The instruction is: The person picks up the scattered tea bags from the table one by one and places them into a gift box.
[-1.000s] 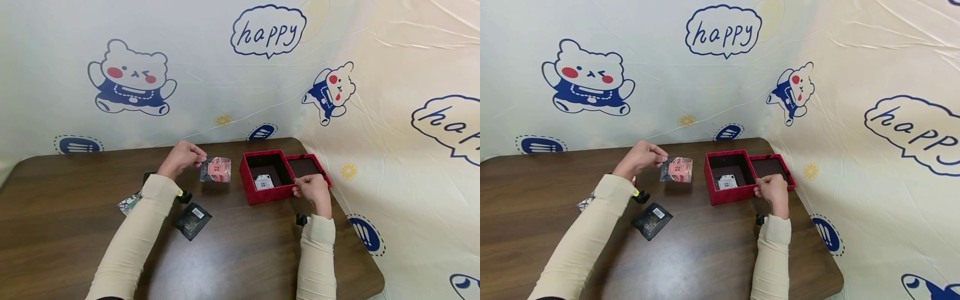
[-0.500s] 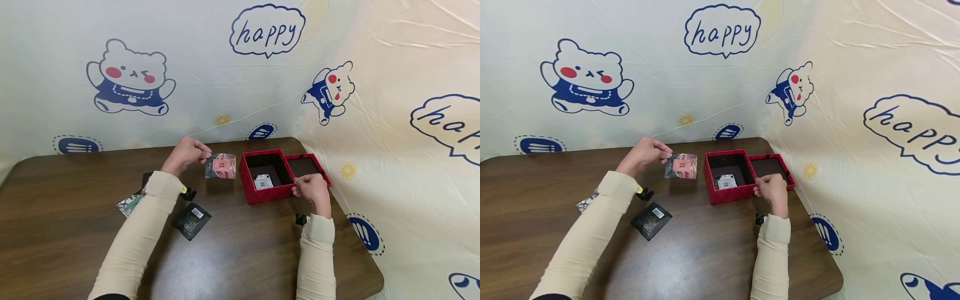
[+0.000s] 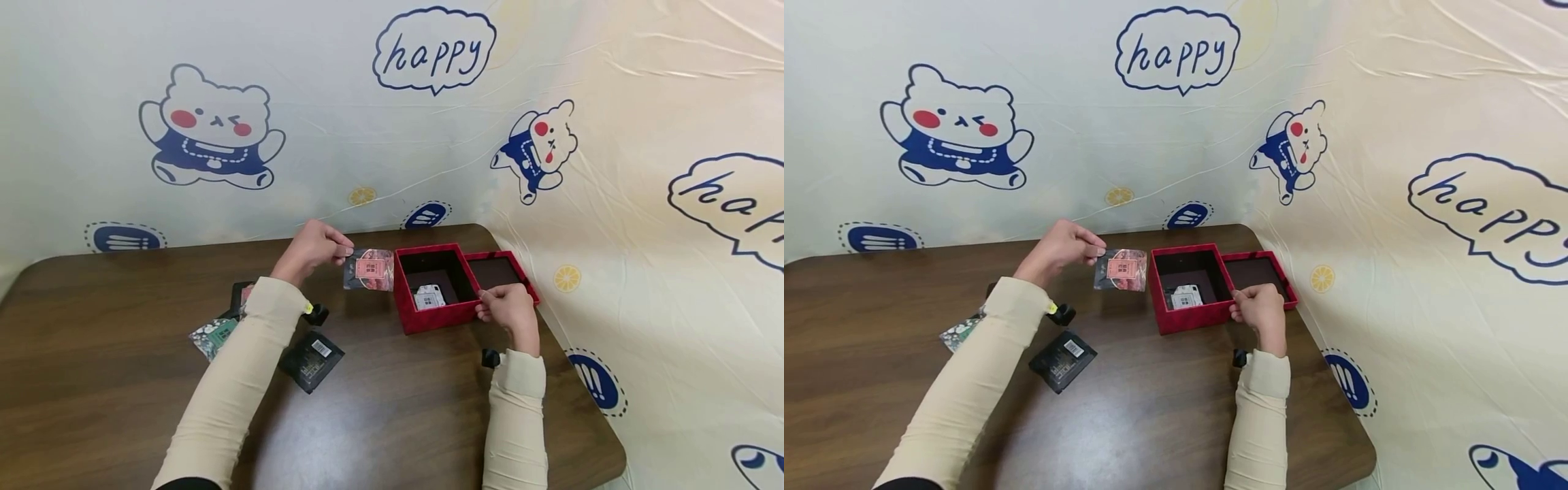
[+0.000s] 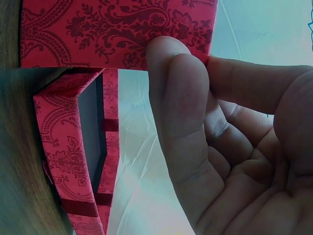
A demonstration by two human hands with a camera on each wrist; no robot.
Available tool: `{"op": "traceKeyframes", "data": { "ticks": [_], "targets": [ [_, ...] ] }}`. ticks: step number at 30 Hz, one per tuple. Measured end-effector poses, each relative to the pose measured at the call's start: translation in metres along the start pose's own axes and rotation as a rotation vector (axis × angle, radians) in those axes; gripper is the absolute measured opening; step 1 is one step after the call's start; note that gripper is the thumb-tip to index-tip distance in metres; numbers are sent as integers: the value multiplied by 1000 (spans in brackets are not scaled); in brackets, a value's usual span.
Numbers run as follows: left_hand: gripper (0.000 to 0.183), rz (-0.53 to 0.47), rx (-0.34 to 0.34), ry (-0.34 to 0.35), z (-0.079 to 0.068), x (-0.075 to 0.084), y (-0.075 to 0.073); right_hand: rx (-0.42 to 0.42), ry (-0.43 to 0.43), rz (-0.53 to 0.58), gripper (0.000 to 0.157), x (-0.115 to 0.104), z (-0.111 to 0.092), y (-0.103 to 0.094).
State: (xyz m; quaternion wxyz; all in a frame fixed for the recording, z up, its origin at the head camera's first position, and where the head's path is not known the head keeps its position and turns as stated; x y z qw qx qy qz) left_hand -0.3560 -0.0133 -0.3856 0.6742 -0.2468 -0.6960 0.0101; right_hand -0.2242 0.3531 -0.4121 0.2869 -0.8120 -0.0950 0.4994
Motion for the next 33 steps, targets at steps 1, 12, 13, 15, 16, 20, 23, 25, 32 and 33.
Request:
{"op": "traceKeyframes", "data": {
  "ticks": [1,12,13,15,16,20,23,25,32,33],
  "targets": [
    [14,0,-2,-1,0,1,1,1,1,0,24,0,0,0],
    [10,-13,-4,18,2,8,10,3,-1,7,23,1,0,1],
    [10,-11,-3,18,2,9,11,5,0,8,23,1,0,1],
    [10,-11,-7,23,2,11,13,10,1,6,23,1,0,1],
    [11,-15,-8,26,2,12,14,13,-1,3,23,1,0,1],
    [11,-33,-19,40,3,16,21,19,-6,-6,23,1,0,0],
    [10,-48,-26,45,5,18,26,16,-2,-7,23,1,0,0],
    [11,-55,-32,48,6,18,29,16,3,-3,23,2,0,1],
    [9,-83,-32,43,8,20,39,21,8,-3,23,2,0,1],
    [9,-85,-31,41,9,21,40,22,9,-3,23,2,0,0]
  ]
}}
Point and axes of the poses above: each hand's wrist, its own z-axis towards the middle knuckle, its own y-axis out of the palm, x = y × z, the point moved 9 cm from there along z, towards the middle knuckle, and after that the axes turned 8 degrees about y, right-handed, at the moved point
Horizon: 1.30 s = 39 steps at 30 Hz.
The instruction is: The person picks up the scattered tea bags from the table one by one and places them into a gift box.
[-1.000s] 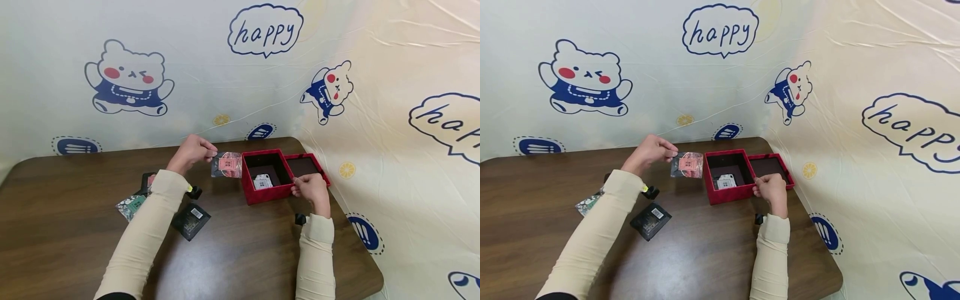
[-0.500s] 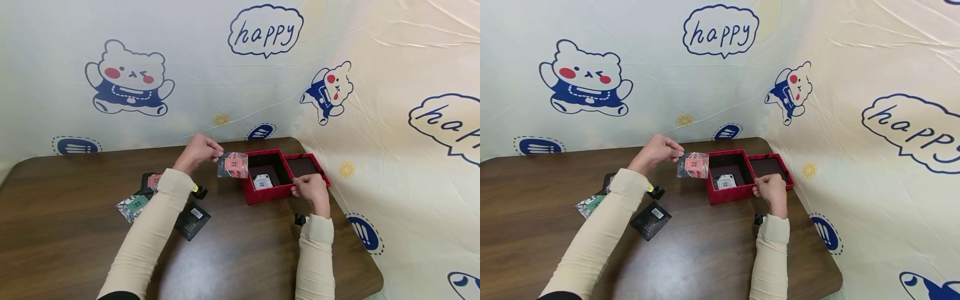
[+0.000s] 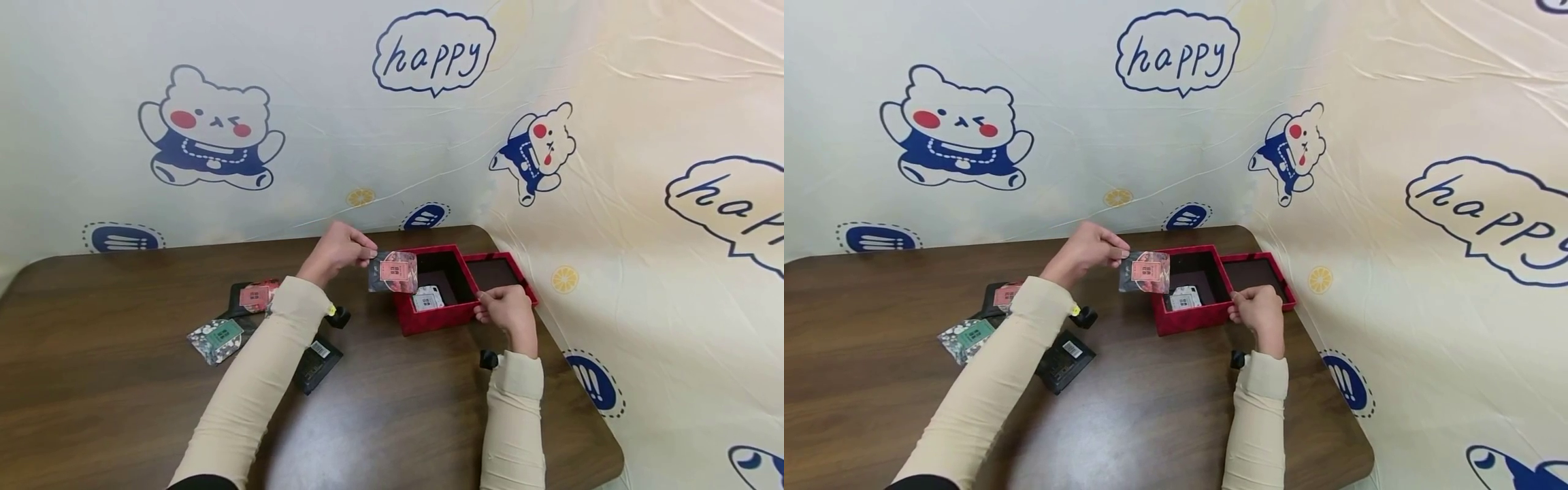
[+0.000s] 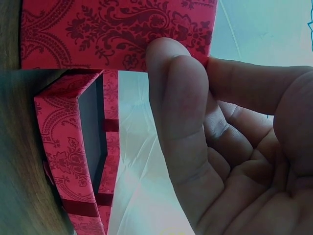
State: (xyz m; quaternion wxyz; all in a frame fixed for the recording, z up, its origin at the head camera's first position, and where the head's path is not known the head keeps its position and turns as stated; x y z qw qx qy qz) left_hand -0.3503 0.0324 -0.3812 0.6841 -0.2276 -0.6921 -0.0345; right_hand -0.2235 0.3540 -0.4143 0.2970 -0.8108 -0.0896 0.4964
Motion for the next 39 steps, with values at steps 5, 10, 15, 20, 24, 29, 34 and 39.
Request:
{"op": "traceKeyframes", "data": {
  "ticks": [5,10,15,20,24,29,34,39],
  "targets": [
    [8,-7,7,-7,2,0,8,4,-4,6,23,1,0,-1],
    [8,-19,11,-21,3,-1,16,-1,-13,9,22,1,1,0],
    [9,-18,10,-26,4,-1,21,-5,-17,10,22,0,0,1],
    [5,-21,26,-27,6,0,25,-3,-10,14,22,0,0,0],
    [4,-21,27,-40,8,-2,30,-7,-11,10,23,-1,1,0],
    [4,-8,20,-58,10,-2,37,-10,-16,2,23,-1,1,1],
    [4,12,24,-77,11,0,46,-9,-8,6,23,-1,1,1],
    [4,37,31,-80,14,2,54,-10,0,8,23,-1,0,1]
  ]
}}
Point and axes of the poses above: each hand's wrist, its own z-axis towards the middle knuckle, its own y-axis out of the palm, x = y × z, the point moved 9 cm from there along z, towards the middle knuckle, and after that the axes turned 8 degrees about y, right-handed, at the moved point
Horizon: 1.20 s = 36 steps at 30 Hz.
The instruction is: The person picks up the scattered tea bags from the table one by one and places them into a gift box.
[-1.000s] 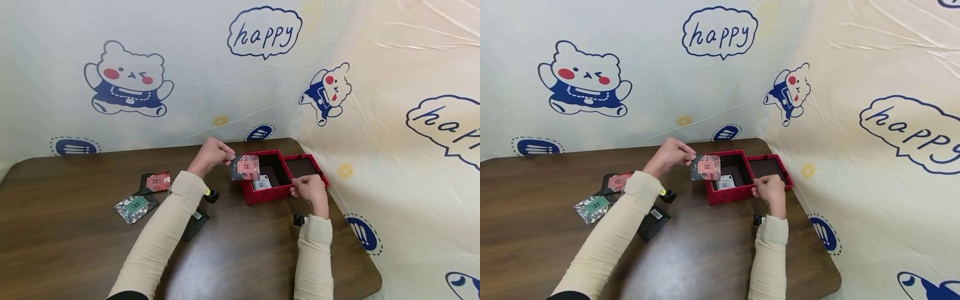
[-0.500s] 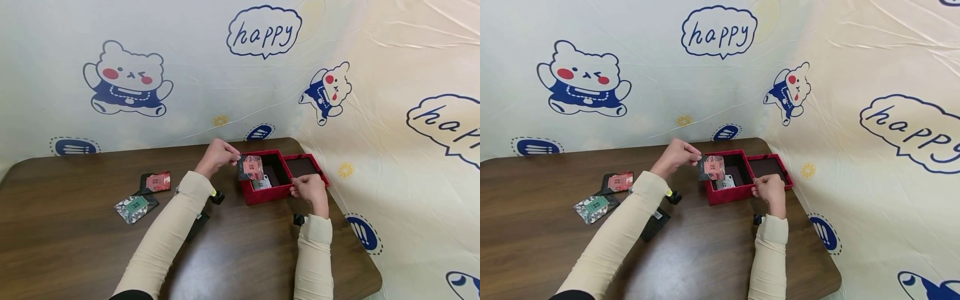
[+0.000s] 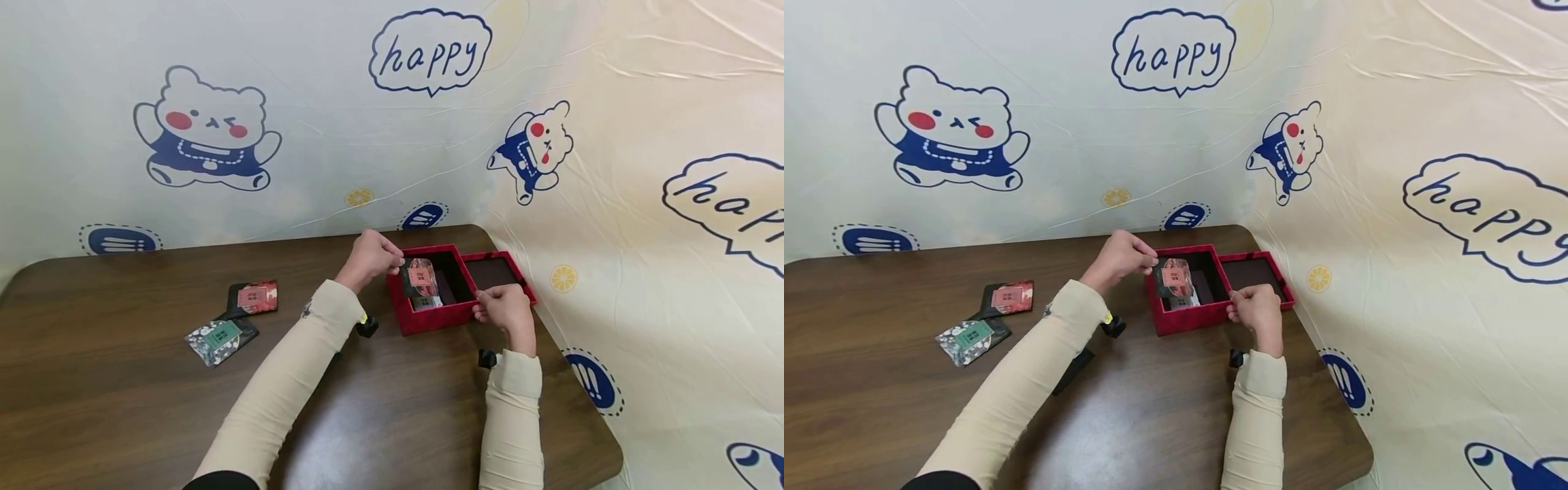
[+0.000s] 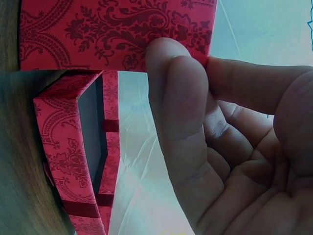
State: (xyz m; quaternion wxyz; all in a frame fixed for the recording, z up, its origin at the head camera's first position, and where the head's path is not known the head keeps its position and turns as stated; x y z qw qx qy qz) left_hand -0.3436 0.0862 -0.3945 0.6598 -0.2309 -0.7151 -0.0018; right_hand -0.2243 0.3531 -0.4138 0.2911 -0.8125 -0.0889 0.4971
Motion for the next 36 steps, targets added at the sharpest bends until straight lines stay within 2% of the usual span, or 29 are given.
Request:
{"op": "traceKeyframes", "data": {
  "ticks": [8,14,26,36],
  "targets": [
    [4,11,15,-10,3,2,10,3,3,7,23,0,0,-1],
    [5,9,11,16,5,10,18,0,14,14,23,2,1,-2],
    [2,109,-1,75,6,17,33,-1,12,24,22,3,1,-3],
    [9,235,-11,114,6,23,39,-3,1,19,23,3,2,-2]
  ]
}}
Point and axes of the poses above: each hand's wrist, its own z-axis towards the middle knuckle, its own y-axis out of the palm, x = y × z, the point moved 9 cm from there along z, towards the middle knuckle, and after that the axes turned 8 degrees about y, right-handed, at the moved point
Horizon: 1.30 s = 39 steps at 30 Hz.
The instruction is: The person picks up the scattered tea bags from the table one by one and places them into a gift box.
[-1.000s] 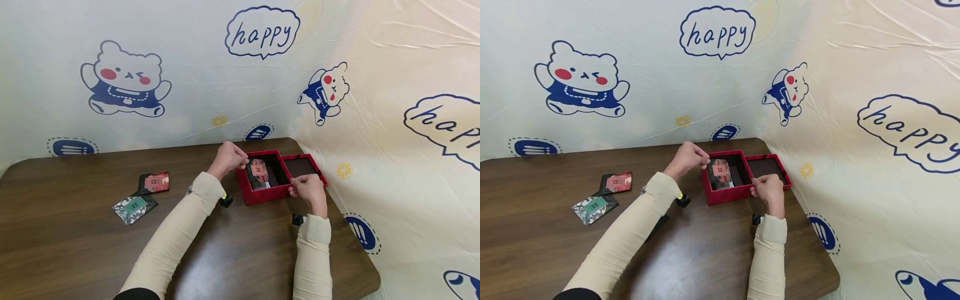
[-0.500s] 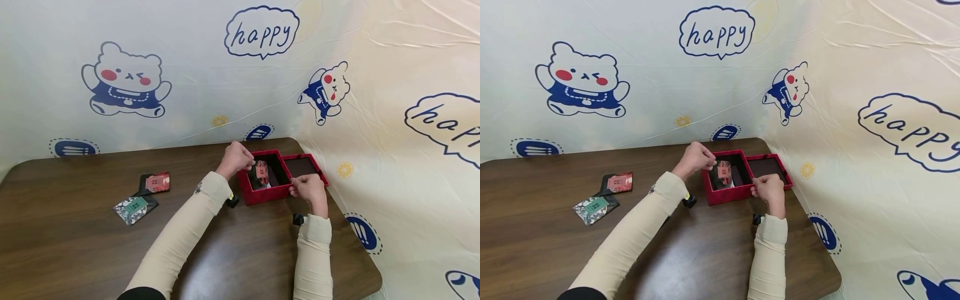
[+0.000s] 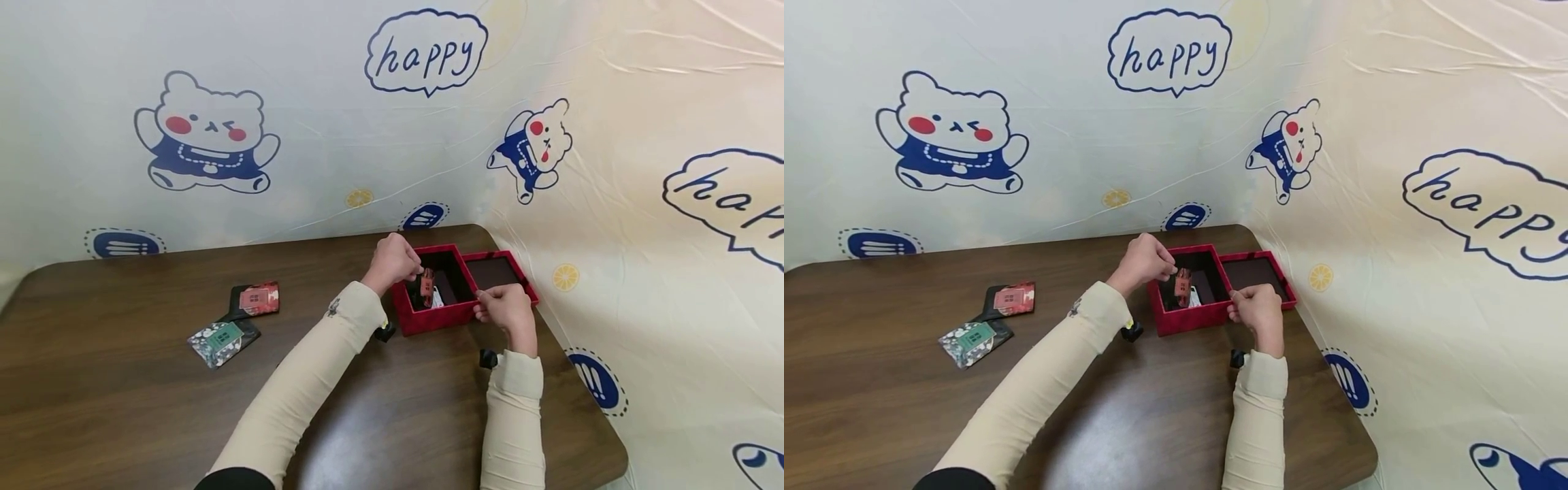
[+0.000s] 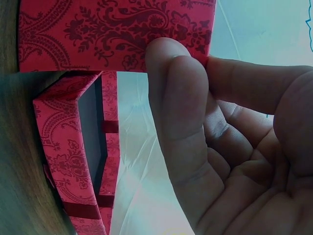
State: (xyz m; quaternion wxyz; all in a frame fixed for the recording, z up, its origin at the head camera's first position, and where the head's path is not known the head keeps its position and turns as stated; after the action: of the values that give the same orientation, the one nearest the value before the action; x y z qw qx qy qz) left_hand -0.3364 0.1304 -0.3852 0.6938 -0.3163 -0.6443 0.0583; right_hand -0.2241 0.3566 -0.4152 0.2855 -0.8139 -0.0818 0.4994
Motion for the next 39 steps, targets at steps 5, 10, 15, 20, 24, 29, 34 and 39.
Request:
{"op": "traceKeyframes", "data": {
  "ticks": [5,10,15,20,24,29,34,39],
  "targets": [
    [10,46,9,28,-1,1,0,2,-6,-5,23,-1,0,2],
    [11,87,17,37,0,2,0,1,-2,0,24,0,-1,1],
    [10,86,18,30,-2,0,-3,-12,5,-11,25,-2,-3,2],
    [11,116,19,37,-3,2,-3,-26,-7,-10,27,-5,-5,3],
    [14,151,23,44,-4,4,-1,-38,-9,-12,29,-3,-8,2],
    [17,183,12,70,-4,11,5,-35,0,-20,30,2,-13,-5],
    [17,171,1,83,-6,13,7,-42,4,-15,31,4,-16,-5],
    [18,208,33,73,-10,5,-6,-85,-1,-5,31,-5,-15,9]
  ]
}}
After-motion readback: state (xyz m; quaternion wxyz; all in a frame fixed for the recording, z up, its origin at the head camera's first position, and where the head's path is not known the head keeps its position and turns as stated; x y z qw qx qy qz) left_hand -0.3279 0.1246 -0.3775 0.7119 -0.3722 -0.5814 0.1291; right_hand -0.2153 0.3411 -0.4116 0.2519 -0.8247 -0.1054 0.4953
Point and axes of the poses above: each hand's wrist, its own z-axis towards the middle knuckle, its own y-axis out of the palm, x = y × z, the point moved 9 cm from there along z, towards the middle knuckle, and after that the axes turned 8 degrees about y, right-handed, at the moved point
